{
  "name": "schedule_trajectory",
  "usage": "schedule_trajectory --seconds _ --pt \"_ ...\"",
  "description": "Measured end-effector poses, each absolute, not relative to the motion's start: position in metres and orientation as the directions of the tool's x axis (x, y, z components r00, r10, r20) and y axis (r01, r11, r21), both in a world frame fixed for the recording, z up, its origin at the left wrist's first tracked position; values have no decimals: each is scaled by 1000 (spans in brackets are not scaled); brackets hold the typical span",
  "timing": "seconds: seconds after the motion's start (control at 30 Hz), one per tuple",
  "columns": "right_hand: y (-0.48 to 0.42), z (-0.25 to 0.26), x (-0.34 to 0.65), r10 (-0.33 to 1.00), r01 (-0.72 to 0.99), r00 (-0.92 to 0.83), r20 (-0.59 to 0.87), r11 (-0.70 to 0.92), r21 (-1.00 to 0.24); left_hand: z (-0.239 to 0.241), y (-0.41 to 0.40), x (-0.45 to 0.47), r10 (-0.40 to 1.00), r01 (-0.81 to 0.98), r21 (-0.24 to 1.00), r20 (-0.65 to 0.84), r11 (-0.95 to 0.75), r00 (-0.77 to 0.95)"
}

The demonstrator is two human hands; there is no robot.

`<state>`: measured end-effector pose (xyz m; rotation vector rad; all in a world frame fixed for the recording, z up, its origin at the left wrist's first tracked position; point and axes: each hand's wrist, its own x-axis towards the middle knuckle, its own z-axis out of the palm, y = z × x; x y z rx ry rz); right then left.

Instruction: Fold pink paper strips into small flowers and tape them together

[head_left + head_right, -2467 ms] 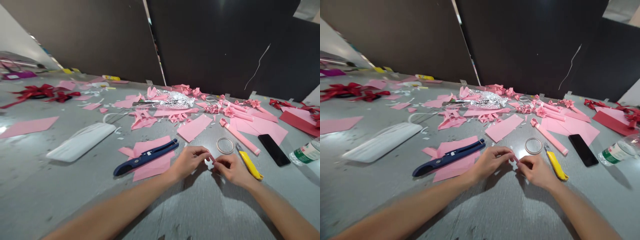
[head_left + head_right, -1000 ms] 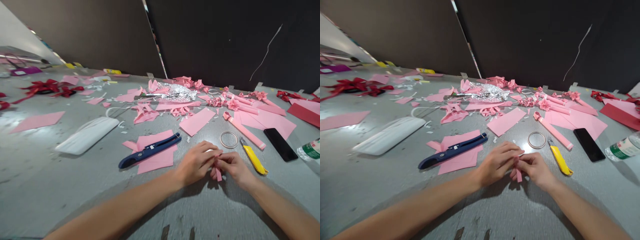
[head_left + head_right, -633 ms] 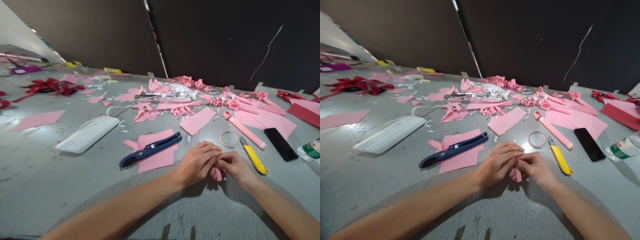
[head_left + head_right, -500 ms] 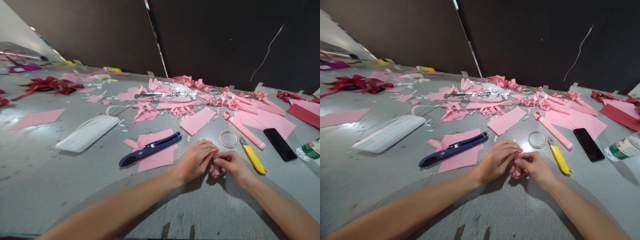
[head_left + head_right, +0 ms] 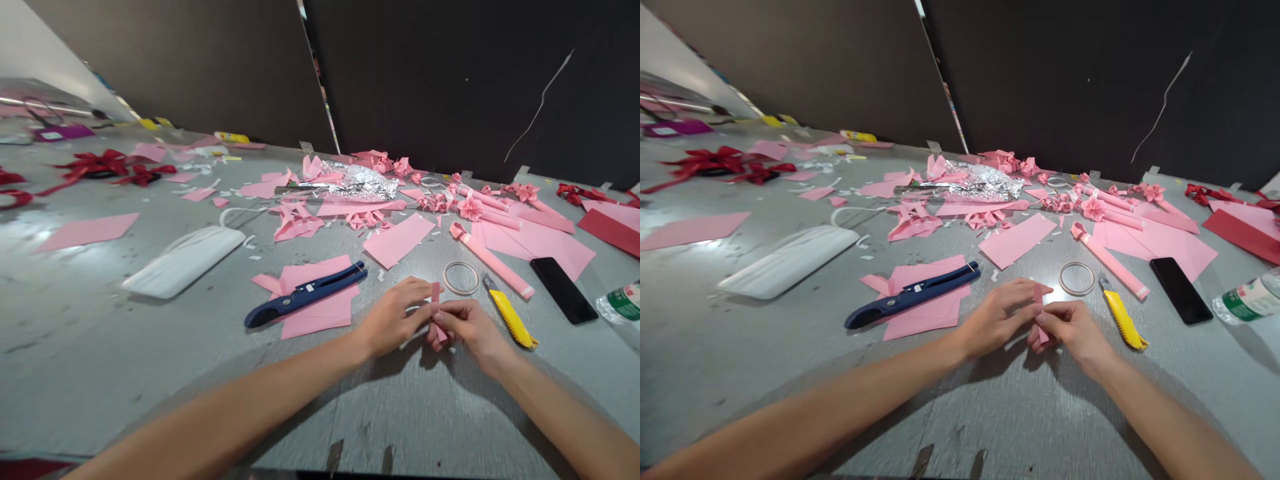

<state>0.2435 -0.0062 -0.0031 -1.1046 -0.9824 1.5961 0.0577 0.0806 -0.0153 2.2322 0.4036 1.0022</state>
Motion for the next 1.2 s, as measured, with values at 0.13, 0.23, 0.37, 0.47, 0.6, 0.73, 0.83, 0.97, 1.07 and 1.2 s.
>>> schedule_trajectory --seconds 0.13,0.23,0.37,0.47,0.6,0.73,0.83,0.97,1.07,1.2 --pt "-6 -3 245 953 -231 -179 -246 -284 -931 -13 77 61 513 2 681 549 -732 660" --pt "-6 -3 244 960 -225 -139 -243 -269 -936 -12 74 61 540 -35 742 519 -670 663" --pt "-7 -2 243 947 -220 -159 -279 -310 -925 -14 76 60 610 -9 782 494 -624 619" --pt "-8 -1 243 957 -225 -148 -249 -277 -934 -14 78 59 617 -6 788 487 -616 618" --pt "-10 -1 243 945 -264 -171 -277 -315 -912 -16 78 58 541 -53 760 507 -647 671" --pt "-11 -4 240 924 -256 -183 -334 -373 -892 -17 78 59 536 -48 734 537 -677 651" --pt "-11 -8 238 940 -264 -115 -321 -341 -902 -14 78 61 549 -24 764 485 -645 680" --pt "-9 -8 241 922 -246 -156 -356 -385 -890 -14 78 62 534 -4 759 461 -651 709" --pt "-7 -6 248 931 -134 -142 -335 -353 -926 -18 78 59 611 134 726 446 -674 654" --pt "-3 -2 254 997 96 20 -78 -79 -992 -18 74 57 599 200 714 364 -671 713"
